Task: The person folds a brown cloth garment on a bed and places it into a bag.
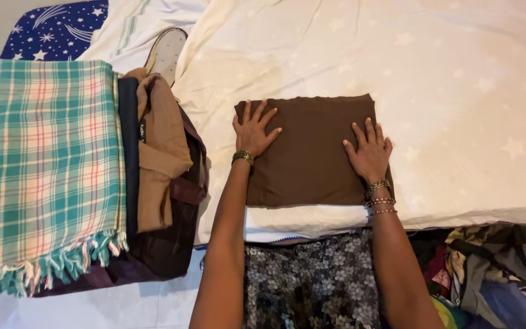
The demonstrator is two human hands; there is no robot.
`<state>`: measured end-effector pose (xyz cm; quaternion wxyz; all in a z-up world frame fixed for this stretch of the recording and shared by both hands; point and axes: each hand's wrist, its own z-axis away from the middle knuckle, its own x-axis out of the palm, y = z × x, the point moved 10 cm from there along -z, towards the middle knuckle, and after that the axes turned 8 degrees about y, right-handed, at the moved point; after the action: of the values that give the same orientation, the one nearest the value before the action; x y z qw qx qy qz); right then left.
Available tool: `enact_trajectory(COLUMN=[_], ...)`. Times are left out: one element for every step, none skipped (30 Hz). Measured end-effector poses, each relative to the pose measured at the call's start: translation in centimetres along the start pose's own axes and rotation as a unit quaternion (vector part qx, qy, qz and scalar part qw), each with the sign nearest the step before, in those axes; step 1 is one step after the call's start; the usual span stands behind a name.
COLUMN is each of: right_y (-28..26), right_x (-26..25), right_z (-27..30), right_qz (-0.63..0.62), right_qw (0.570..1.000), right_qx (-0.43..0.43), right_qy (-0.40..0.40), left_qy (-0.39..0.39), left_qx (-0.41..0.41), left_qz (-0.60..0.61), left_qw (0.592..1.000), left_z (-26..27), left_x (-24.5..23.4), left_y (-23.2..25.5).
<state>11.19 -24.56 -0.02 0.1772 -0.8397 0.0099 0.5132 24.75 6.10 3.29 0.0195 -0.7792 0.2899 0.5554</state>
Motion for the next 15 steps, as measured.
enact_trajectory(right_y=[0.0,-0.1,0.0,-0.1,-0.1,-0.2,-0.3,-0.3,-0.4,-0.5,-0.5,-0.5,-0.5,-0.4,-0.6], right_x=[0.0,0.0,0.0,0.0,0.0,0.0,0.0,-0.1,-0.2,-0.3,-0.4,-0.5,-0.5,-0.5,-0.6], right_z=[0.0,0.0,0.1,0.0,0.0,0.1,0.1,0.1,0.0,-0.2,-0.1,0.0,0.2,0.2,-0.1], right_qz=[0.004,0.007,0.012,0.015,0.018,0.022,0.023,0.024,0.025,0.022,0.018,0.015,0.015,0.016,0.015], right_qw=[1.0,1.0,1.0,1.0,1.0,1.0,1.0,1.0,0.999,0.999,0.999,0.999,0.999,0.999,0.999], right_qx=[-0.001,-0.002,-0.002,-0.005,-0.009,-0.012,-0.012,-0.013,-0.013,-0.015,-0.017,-0.02,-0.019,-0.018,-0.019], right_qy=[0.001,0.002,0.001,0.004,0.006,0.008,0.01,0.013,0.017,0.023,0.027,0.03,0.03,0.029,0.032], left_qy=[-0.006,-0.001,0.002,0.005,0.016,0.027,0.042,0.046,0.052,0.057,0.075,0.092,0.109,0.135,0.164], left_qx=[-0.008,-0.012,-0.016,-0.019,-0.02,-0.021,-0.021,-0.032,-0.043,-0.054,-0.058,-0.062,-0.067,-0.058,-0.048], left_qz=[-0.004,-0.006,-0.007,-0.009,-0.008,-0.008,-0.009,-0.01,-0.012,-0.013,-0.023,-0.034,-0.045,-0.047,-0.05], left_qw=[1.0,1.0,1.0,1.0,1.0,0.999,0.999,0.998,0.998,0.997,0.995,0.993,0.991,0.988,0.984], left_z=[-0.5,-1.1,-1.3,-1.6,-1.7,-1.8,-2.1,-2.1,-2.2,-2.3,-2.2,-2.2,-1.8,-1.2,-1.0], left_x=[0.3,0.4,0.8,1.1,1.4,1.6,1.5,1.6,1.7,1.7,1.4,1.0,0.6,0.1,-0.8], left_y=[-0.3,-0.6,-0.8,-1.1,-1.3,-1.4,-1.6,-1.9,-2.0,-2.2,-2.2,-2.3,-2.4,-2.1,-1.8])
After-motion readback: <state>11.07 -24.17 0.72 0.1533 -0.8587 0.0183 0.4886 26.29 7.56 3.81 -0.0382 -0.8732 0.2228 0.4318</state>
